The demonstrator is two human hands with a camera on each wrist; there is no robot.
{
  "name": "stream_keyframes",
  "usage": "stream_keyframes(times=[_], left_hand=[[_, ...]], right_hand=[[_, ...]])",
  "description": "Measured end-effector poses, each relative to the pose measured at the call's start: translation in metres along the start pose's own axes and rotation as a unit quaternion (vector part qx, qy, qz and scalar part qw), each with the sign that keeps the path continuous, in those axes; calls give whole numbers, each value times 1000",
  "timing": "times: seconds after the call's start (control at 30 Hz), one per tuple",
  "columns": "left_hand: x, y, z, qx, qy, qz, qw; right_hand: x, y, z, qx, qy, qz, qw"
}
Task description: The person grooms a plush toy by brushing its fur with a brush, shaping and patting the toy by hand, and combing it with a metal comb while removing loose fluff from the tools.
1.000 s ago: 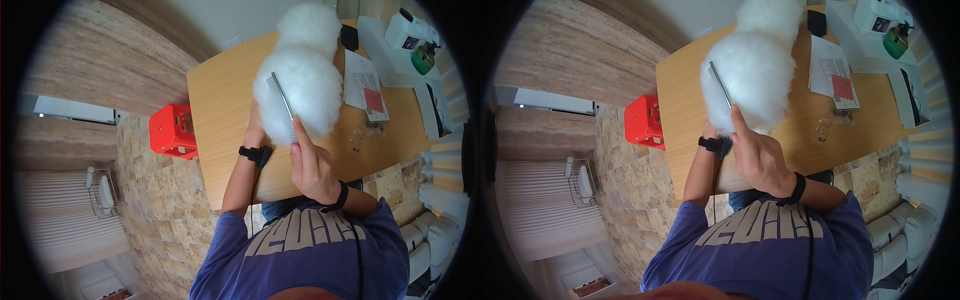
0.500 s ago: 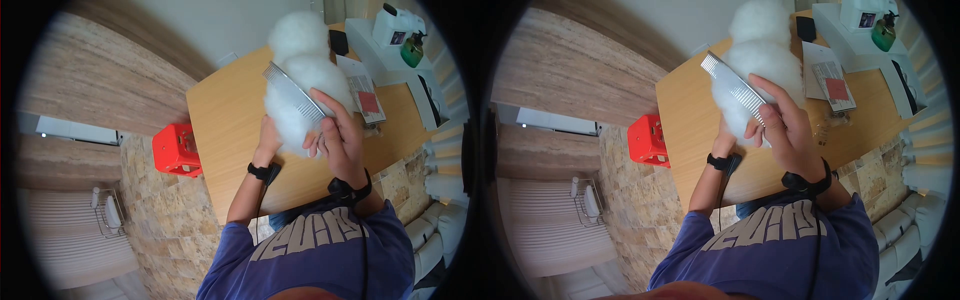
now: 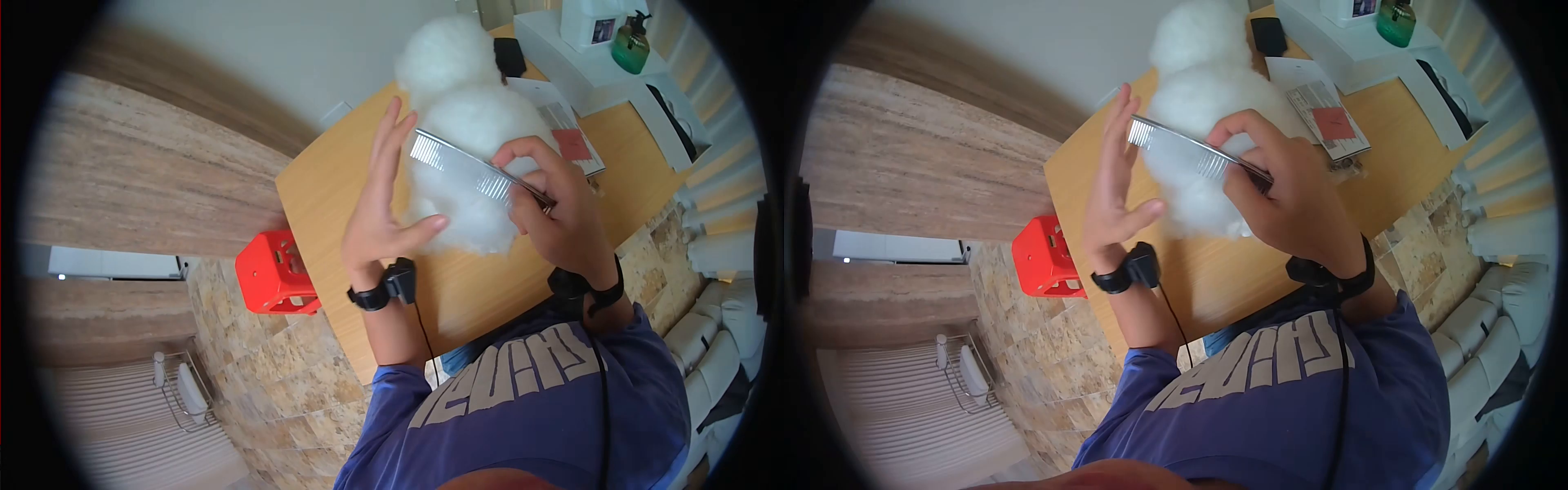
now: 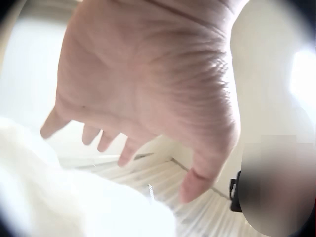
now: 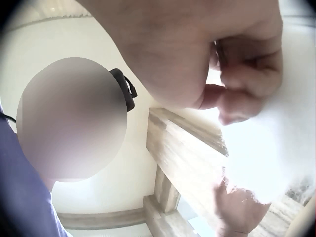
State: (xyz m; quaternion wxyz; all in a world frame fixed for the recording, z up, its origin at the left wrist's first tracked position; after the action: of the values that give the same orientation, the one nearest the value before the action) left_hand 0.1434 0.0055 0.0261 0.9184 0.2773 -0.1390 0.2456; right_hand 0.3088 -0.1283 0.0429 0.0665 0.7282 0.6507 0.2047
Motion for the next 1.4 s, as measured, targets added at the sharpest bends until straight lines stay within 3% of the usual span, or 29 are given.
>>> stream_keyframes(times=[0.2,0.27,0.4,0.47,0.6,0.63,0.7,0.87,1.03,1.1,1.2,1.33,1.4], left_hand=[[27,-44,-7,88,-21,31,995],[28,-46,-12,32,13,36,999],[28,-41,-9,-63,55,53,995],[24,-36,-19,-74,50,40,995],[23,-35,-12,-79,76,34,993],[24,-38,-13,-78,77,34,993],[27,-35,-12,-50,27,136,989],[28,-33,-11,19,-37,134,990],[27,-35,-11,-8,-46,162,986],[27,-35,-7,70,-56,126,988],[27,-35,-10,14,-56,115,992],[27,-34,-16,11,-20,111,994],[28,-34,-12,69,-27,89,993]], right_hand=[[6,-10,-8,-79,86,90,989],[2,-12,-10,-90,154,142,974],[4,-11,-11,-56,137,127,981],[6,-12,-10,-28,91,75,993],[7,-15,-18,-56,90,45,993],[6,-17,-25,-88,122,62,987],[4,-24,-32,-121,155,77,977],[-6,-38,-42,-235,217,86,944],[-12,-41,-41,-244,165,47,954],[-14,-42,-40,-252,162,43,953],[-20,-41,-39,-285,175,54,941],[-22,-31,-26,-220,86,37,971],[-23,-24,-20,-181,47,37,982]])
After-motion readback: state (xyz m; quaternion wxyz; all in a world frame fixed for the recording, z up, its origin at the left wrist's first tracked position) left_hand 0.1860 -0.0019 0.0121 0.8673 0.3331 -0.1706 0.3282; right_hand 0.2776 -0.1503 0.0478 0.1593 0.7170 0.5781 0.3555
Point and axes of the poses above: each hand's wrist, its own x-axis towards the middle knuckle, its own y-axis out of the back of the hand, z = x × y, the point moved 7 cm from there along x, towards the middle knuckle, and after that the axes turned 10 degrees about -z, right-handed, at the moved point
